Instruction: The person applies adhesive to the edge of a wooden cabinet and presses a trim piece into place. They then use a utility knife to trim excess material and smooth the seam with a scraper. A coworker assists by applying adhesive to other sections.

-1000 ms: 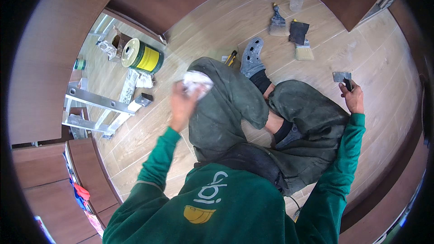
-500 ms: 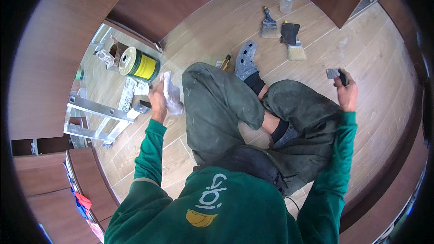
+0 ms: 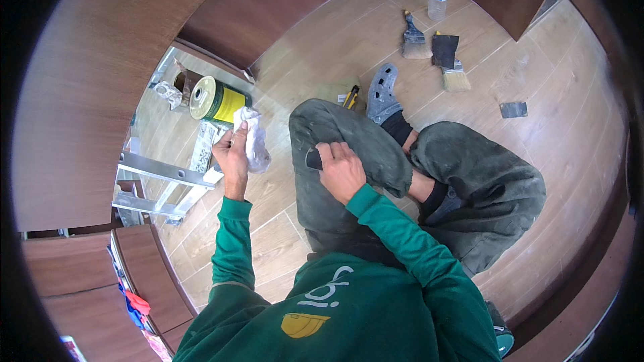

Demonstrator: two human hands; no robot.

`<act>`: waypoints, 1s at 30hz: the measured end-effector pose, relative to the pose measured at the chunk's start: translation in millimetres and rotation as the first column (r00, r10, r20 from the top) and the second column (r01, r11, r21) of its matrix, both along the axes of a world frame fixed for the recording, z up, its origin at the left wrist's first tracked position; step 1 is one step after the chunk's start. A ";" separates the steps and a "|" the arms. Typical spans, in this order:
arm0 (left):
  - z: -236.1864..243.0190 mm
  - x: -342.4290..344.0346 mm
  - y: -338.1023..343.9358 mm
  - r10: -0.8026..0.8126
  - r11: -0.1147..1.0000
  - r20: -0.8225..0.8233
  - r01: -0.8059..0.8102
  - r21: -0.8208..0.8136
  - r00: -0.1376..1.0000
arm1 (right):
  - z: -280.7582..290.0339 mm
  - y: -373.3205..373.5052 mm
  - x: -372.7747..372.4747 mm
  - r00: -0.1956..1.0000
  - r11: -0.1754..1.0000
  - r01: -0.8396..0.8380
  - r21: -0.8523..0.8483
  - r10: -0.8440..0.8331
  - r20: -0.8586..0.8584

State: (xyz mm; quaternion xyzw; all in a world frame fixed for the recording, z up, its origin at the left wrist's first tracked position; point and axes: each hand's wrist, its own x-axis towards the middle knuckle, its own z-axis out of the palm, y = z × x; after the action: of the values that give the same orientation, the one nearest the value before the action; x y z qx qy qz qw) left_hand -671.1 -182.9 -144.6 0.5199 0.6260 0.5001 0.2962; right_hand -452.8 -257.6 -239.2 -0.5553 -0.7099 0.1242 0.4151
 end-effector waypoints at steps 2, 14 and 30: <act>-7.6 -12.5 2.2 0.012 1.000 -0.007 -0.012 0.004 1.000 | 12.7 -14.4 -6.1 0.998 0.998 -0.059 0.024 0.058 0.010; 4.3 34.1 4.9 -0.202 0.977 -0.303 0.215 0.011 0.931 | -1.5 -43.8 -33.3 0.979 0.982 -0.171 0.076 0.161 0.126; 28.5 65.7 110.8 -0.137 0.970 0.234 0.178 -0.164 0.963 | -11.3 -41.3 -26.1 0.987 0.983 -0.161 0.084 0.162 -0.008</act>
State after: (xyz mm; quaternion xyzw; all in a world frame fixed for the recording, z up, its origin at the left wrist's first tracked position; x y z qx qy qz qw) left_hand -605.5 -72.1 -116.1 0.4799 0.5892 0.4696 0.4494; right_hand -478.9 -298.9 -250.5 -0.4773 -0.7539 0.1319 0.4318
